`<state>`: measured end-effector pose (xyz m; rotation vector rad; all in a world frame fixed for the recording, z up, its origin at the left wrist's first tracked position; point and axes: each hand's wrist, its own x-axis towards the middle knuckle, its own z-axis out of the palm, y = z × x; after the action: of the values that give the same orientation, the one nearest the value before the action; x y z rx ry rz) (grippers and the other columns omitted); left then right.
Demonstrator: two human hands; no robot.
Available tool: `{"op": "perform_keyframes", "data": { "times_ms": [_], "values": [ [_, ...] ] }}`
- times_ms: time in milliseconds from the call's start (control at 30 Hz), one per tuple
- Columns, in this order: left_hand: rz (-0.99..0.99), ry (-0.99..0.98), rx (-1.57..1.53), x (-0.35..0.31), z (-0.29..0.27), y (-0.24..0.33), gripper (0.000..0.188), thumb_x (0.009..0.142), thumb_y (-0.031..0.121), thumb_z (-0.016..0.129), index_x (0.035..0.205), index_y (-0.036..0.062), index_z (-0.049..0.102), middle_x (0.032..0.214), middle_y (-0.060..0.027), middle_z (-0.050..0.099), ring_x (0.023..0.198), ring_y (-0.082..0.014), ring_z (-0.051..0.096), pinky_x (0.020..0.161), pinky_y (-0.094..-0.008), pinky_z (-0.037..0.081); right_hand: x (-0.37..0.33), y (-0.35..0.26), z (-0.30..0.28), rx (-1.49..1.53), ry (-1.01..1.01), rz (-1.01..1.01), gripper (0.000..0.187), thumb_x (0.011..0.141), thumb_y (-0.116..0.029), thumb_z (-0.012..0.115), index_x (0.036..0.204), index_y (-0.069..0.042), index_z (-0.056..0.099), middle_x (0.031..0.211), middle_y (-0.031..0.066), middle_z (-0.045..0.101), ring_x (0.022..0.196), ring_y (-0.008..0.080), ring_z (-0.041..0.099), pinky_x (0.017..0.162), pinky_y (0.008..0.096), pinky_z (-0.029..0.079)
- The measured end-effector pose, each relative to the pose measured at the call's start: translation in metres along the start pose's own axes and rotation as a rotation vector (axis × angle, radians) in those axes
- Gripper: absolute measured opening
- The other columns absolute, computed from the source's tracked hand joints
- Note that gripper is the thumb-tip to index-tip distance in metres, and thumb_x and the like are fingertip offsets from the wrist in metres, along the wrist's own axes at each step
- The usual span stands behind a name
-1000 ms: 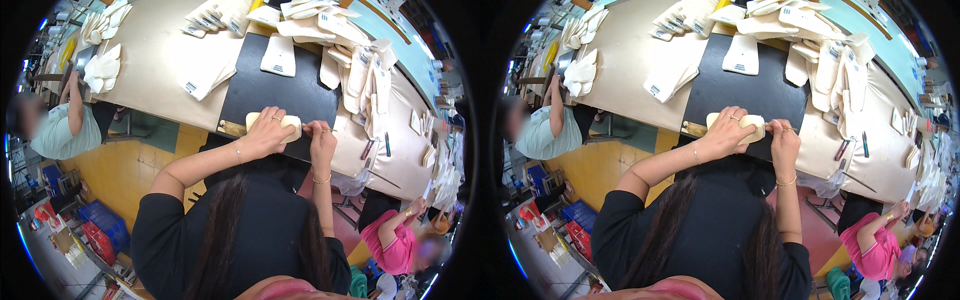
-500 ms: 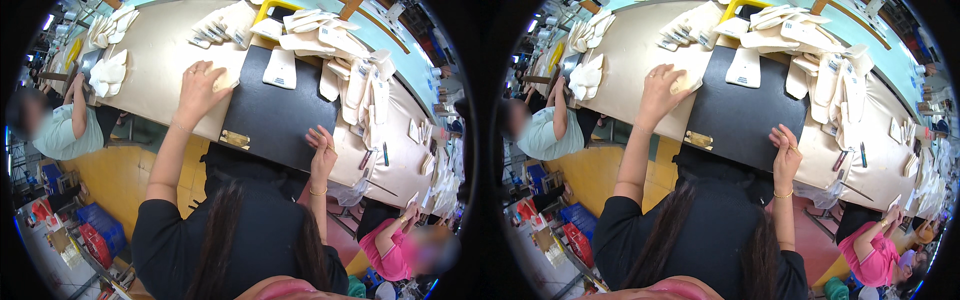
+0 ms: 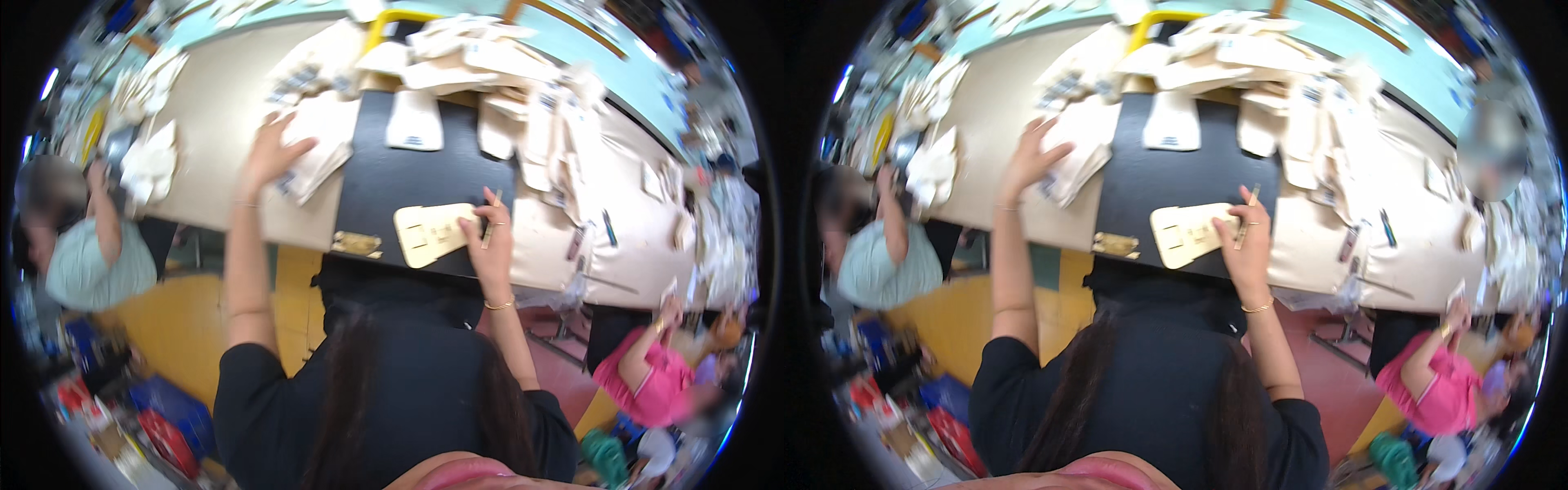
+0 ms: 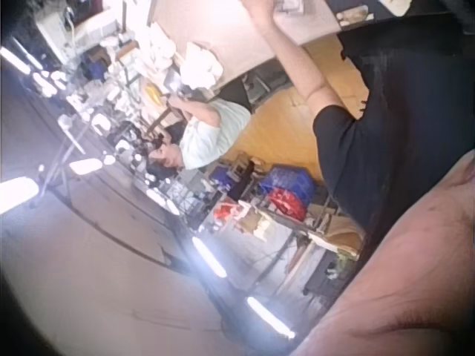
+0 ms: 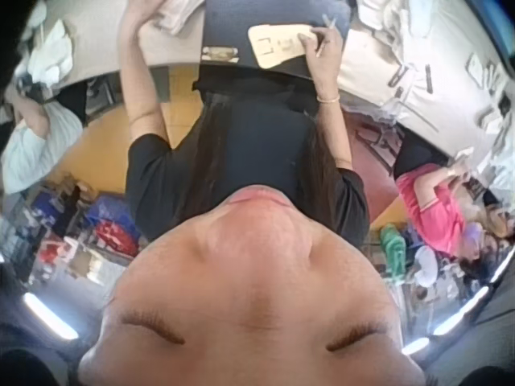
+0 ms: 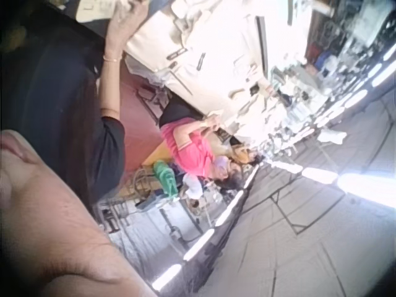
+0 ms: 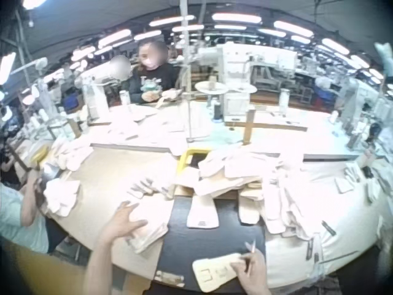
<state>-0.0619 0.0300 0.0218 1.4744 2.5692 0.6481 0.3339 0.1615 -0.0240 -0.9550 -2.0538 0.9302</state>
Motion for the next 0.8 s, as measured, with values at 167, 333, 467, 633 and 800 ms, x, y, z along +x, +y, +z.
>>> {"op": "perform_keyframes", "data": {
  "times_ms": [167, 333, 467, 633, 800],
  "values": [
    [-0.177, -0.683, -0.339, 0.035, -0.005, -0.076, 0.095, 0.071, 0.027, 0.091, 0.149, -0.0038, 0.044, 0.144, -0.0233, 0.054, 0.122, -0.031, 0.061, 0.102, -0.0397, 0.051, 0.004, -0.01, 0.0, -0.007, 0.046, 0.006, 0.019, 0.09, -0.011, 0.073, 0.104, -0.006, 0.062, 0.143, 0.0152, 0.059, 0.142, 0.0394, 0.044, 0.116, 0.0478, 0.034],
    [-0.359, -0.742, -0.472, 0.024, 0.011, -0.046, 0.08, 0.073, 0.02, 0.088, 0.136, -0.007, 0.047, 0.112, -0.0177, 0.067, 0.101, -0.0255, 0.068, 0.086, -0.0366, 0.057, 0.007, -0.025, -0.003, 0.01, 0.026, -0.024, 0.015, 0.096, -0.019, 0.069, 0.102, -0.007, 0.063, 0.144, 0.0116, 0.059, 0.144, 0.0362, 0.043, 0.114, 0.0469, 0.036],
    [-0.261, -0.604, -0.381, 0.01, -0.022, -0.001, 0.071, 0.074, 0.018, 0.086, 0.13, -0.0058, 0.049, 0.115, -0.0185, 0.066, 0.101, -0.0251, 0.068, 0.087, -0.0363, 0.056, 0.006, -0.03, -0.017, 0.217, -0.141, 0.239, 0.023, 0.102, -0.024, 0.061, 0.111, -0.003, 0.065, 0.141, 0.0132, 0.062, 0.132, 0.0338, 0.055, 0.104, 0.0413, 0.046],
    [-0.006, -0.407, -0.848, -0.003, -0.063, 0.113, 0.075, 0.076, 0.014, 0.085, 0.138, -0.0007, 0.046, 0.125, -0.0151, 0.063, 0.113, -0.0255, 0.066, 0.097, -0.0392, 0.054, 0.02, -0.055, -0.03, 0.549, -0.174, 0.189, 0.057, 0.102, -0.038, 0.063, 0.144, -0.001, 0.05, 0.144, 0.013, 0.059, 0.129, 0.0271, 0.059, 0.106, 0.0368, 0.047],
    [0.2, -0.628, -1.078, -0.011, 0.007, 0.252, 0.082, 0.073, 0.011, 0.088, 0.14, 0.0026, 0.041, 0.13, -0.0118, 0.059, 0.119, -0.022, 0.06, 0.101, -0.0358, 0.05, 0.033, -0.076, -0.061, 0.685, -0.017, 0.124, 0.1, 0.08, -0.041, 0.088, 0.154, -0.001, 0.035, 0.135, 0.0172, 0.06, 0.125, 0.0227, 0.058, 0.106, 0.0348, 0.047]
  ]
}}
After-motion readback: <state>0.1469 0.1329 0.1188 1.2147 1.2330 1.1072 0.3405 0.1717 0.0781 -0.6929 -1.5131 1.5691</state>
